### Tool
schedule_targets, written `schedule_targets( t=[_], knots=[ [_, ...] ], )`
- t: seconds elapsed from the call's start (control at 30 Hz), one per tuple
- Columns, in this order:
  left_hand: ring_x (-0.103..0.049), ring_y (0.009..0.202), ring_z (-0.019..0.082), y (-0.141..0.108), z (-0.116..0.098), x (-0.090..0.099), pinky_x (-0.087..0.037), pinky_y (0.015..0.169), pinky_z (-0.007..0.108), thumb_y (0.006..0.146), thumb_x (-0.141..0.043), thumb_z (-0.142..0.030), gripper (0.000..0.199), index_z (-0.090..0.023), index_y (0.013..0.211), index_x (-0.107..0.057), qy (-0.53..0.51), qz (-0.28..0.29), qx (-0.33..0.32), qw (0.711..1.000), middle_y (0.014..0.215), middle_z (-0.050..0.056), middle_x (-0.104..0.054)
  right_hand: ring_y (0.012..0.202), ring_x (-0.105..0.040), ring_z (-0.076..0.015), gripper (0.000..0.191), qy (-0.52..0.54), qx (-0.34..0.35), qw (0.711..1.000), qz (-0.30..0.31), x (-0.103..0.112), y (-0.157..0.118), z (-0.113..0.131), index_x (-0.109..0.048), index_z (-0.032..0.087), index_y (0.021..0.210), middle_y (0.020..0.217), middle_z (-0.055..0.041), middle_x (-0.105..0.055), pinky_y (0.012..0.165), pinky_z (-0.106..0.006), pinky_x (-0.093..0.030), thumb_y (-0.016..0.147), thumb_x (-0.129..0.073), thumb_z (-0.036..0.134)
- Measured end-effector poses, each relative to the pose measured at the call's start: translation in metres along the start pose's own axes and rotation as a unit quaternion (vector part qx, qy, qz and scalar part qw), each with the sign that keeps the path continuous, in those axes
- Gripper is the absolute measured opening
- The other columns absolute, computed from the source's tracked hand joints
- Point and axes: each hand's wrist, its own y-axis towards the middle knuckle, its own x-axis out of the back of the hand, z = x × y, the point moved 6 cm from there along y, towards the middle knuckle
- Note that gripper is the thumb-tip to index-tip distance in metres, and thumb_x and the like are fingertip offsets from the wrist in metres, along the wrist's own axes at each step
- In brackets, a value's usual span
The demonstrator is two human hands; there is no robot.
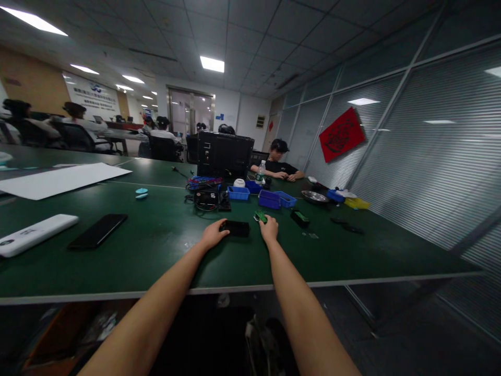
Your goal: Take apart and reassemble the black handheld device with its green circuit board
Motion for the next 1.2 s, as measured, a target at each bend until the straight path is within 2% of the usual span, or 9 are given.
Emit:
schedule_targets(
  t=[0.17,0.43,0.5,0.6,0.7,0.77,0.9,1.07,1.2],
  knots=[
    [-0.054,0.106,0.019,0.001,0.002,-0.002,-0.04,0.088,0.026,0.073,-0.057,-0.036,0.056,-0.022,0.126,-0.045,0.003,-0.001,0.0,1.0,0.117,0.005,-0.059,0.106,-0.047,-0.0258,0.048,-0.008,-0.019,1.0,0.01,0.0,0.0,-0.001,-0.047,0.009,0.121,0.115,-0.0176,-0.052,0.089,-0.034,-0.032,0.077,-0.05,0.029],
    [-0.053,0.107,0.019,0.0,0.0,-0.002,-0.038,0.089,0.027,0.075,-0.055,-0.039,0.057,-0.022,0.129,-0.041,0.028,0.009,-0.008,1.0,0.119,0.007,-0.057,0.107,-0.042,-0.0337,0.045,-0.033,-0.045,0.998,-0.028,0.012,-0.01,-0.002,-0.056,0.01,0.111,0.109,-0.0232,-0.049,0.085,-0.045,-0.033,0.077,-0.049,0.039],
    [-0.053,0.105,0.02,0.0,-0.002,-0.003,-0.039,0.088,0.028,0.075,-0.054,-0.041,0.058,-0.023,0.129,-0.04,0.045,0.013,-0.018,0.999,0.118,0.007,-0.057,0.105,-0.043,-0.0329,0.044,-0.028,-0.043,0.998,-0.039,0.013,-0.011,-0.003,-0.057,0.011,0.109,0.107,-0.0222,-0.049,0.084,-0.044,-0.034,0.076,-0.051,0.039],
    [-0.054,0.103,0.02,0.0,-0.002,-0.003,-0.039,0.086,0.029,0.075,-0.053,-0.042,0.059,-0.024,0.13,-0.039,0.063,0.015,-0.02,0.998,0.115,0.007,-0.058,0.1,-0.047,-0.028,0.04,0.017,-0.022,0.998,-0.054,0.014,-0.01,-0.004,-0.059,0.012,0.106,0.104,-0.0179,-0.05,0.086,-0.038,-0.035,0.074,-0.053,0.035],
    [-0.054,0.103,0.02,0.001,-0.002,-0.004,-0.039,0.086,0.028,0.076,-0.053,-0.041,0.058,-0.026,0.13,-0.039,0.063,0.02,-0.013,0.998,0.116,0.006,-0.058,0.094,-0.05,-0.0242,0.042,0.117,-0.014,0.991,-0.069,0.018,-0.005,-0.007,-0.059,0.011,0.107,0.103,-0.0151,-0.051,0.086,-0.034,-0.037,0.073,-0.053,0.036],
    [-0.054,0.103,0.021,0.0,-0.002,-0.004,-0.04,0.086,0.029,0.076,-0.052,-0.04,0.057,-0.026,0.129,-0.039,0.064,0.02,-0.013,0.998,0.116,0.006,-0.057,0.09,-0.052,-0.0218,0.045,0.218,-0.008,0.975,-0.05,0.018,-0.002,-0.006,-0.058,0.01,0.108,0.103,-0.0135,-0.053,0.082,-0.032,-0.04,0.074,-0.051,0.039],
    [-0.053,0.104,0.021,0.0,-0.004,-0.002,-0.039,0.087,0.03,0.076,-0.052,-0.04,0.057,-0.026,0.129,-0.039,0.067,0.017,-0.018,0.997,0.116,0.006,-0.058,0.085,-0.054,-0.0185,0.053,0.379,0.051,0.922,0.055,0.01,-0.007,0.018,-0.054,0.012,0.115,0.102,-0.0094,-0.057,0.074,-0.03,-0.042,0.073,-0.05,0.045],
    [-0.054,0.102,0.02,0.0,-0.005,-0.003,-0.039,0.087,0.029,0.076,-0.052,-0.039,0.056,-0.028,0.129,-0.04,0.067,0.019,-0.012,0.997,0.114,0.005,-0.059,0.081,-0.051,-0.0158,0.042,0.342,0.164,0.917,0.121,0.008,-0.023,0.053,-0.061,0.018,0.104,0.092,-0.0039,-0.056,0.078,-0.03,-0.041,0.07,-0.057,0.04],
    [-0.054,0.102,0.021,0.001,-0.005,-0.003,-0.039,0.087,0.029,0.075,-0.053,-0.04,0.056,-0.028,0.128,-0.041,0.068,0.016,-0.009,0.998,0.114,0.005,-0.059,0.081,-0.05,-0.0156,0.037,0.298,0.197,0.922,0.151,0.009,-0.028,0.063,-0.061,0.021,0.103,0.089,-0.0021,-0.051,0.079,-0.03,-0.04,0.07,-0.058,0.036]
  ],
)
